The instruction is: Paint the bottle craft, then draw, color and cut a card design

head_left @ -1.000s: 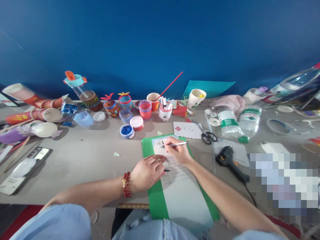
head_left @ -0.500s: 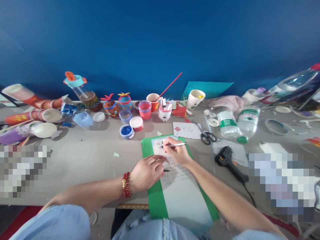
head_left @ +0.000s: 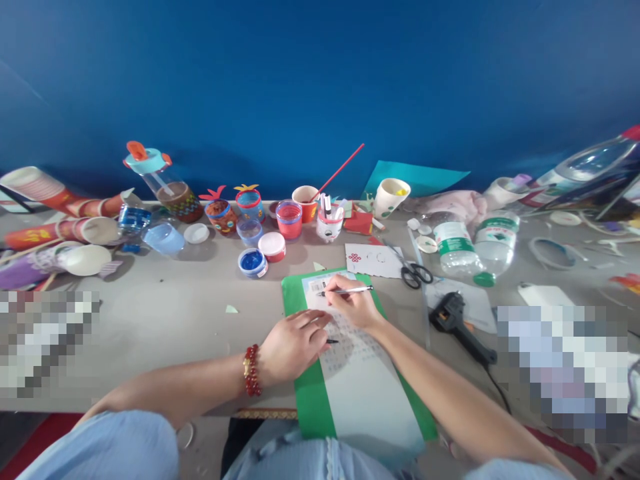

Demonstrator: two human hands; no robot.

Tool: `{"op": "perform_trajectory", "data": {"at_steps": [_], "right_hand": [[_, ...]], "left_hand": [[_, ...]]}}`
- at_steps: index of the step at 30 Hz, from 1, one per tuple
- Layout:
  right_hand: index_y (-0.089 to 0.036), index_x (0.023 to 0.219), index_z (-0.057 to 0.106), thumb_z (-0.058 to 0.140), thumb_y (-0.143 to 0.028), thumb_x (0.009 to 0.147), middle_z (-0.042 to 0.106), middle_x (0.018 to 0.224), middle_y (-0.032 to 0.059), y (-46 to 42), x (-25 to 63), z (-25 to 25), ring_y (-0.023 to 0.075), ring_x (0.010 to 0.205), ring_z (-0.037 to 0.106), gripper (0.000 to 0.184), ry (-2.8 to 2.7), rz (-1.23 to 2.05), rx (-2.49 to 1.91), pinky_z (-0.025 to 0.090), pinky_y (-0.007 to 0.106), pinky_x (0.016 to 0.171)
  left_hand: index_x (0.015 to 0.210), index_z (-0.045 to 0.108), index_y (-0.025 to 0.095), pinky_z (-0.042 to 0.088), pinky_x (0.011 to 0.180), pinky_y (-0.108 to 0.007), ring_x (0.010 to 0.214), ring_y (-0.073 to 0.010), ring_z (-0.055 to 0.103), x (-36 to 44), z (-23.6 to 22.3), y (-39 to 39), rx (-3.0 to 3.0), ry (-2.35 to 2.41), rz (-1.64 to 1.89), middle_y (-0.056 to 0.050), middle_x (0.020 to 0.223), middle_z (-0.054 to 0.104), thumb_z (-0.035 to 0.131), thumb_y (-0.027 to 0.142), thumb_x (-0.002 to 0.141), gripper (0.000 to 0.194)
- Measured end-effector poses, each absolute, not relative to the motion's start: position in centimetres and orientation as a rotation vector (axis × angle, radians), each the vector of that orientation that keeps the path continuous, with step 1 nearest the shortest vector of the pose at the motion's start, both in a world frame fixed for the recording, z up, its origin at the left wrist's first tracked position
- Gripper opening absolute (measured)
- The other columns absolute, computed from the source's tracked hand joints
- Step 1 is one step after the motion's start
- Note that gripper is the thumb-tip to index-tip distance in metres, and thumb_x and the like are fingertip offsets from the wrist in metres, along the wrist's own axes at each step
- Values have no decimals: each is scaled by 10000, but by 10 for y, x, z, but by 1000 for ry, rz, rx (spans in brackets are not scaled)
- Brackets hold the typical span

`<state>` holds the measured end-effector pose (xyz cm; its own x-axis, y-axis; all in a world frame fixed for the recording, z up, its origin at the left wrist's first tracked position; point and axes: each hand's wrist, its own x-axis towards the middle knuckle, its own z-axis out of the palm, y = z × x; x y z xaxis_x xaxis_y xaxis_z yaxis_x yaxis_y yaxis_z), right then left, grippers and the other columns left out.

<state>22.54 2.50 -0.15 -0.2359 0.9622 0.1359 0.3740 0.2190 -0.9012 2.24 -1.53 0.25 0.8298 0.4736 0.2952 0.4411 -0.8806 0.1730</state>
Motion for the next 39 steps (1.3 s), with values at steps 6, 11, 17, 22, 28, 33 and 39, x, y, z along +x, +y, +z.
{"op": "perform_trajectory", "data": {"at_steps": [6,11,17,22,28,33,39], "right_hand": [[-207,694,574,516,-186,822,592,640,-12,26,225,0,128,566,536,141,-1754,978,-1259,403,234,523],[-208,683,569,518,-202,821,596,645,-8,26,224,2,132,575,539,147,-1757,969,-1267,405,236,529],[-209,688,572,522,-200,822,600,650,-6,26,224,0,137,588,545,143,-1756,973,-1284,412,239,542],[-207,685,562,513,-179,823,600,645,-9,25,225,-2,134,580,540,149,-1756,969,-1273,403,241,543],[-205,694,551,505,-156,831,573,643,-16,26,227,-5,125,574,515,152,-1756,963,-1229,383,236,541],[-205,666,521,497,-148,831,548,632,-21,25,227,-6,120,565,480,176,-1729,953,-1230,362,239,534],[-204,658,514,491,-145,817,531,623,-26,23,229,-9,116,565,466,172,-1709,939,-1255,354,234,536]], "left_hand": [[994,634,138,490,1051,-382,1245,-234,562,23,4,-15,2905,732,514,-106,1287,643,526,263,965,168],[989,638,131,487,1057,-386,1245,-243,559,23,4,-16,2913,734,490,-102,1297,638,507,270,975,192],[990,636,125,493,1050,-389,1246,-242,560,23,4,-15,2908,729,502,-108,1289,643,512,275,975,195],[977,637,136,500,1038,-385,1232,-241,572,23,6,-15,2908,731,526,-105,1275,651,511,269,974,183],[983,637,135,502,1036,-391,1229,-242,573,23,4,-15,2913,729,515,-111,1278,647,534,272,963,173],[983,640,130,499,1040,-382,1215,-242,583,23,4,-15,2920,726,537,-102,1277,651,506,268,976,193],[988,641,126,503,1032,-387,1224,-249,580,22,4,-15,2923,728,521,-118,1285,645,521,274,970,192]]}}
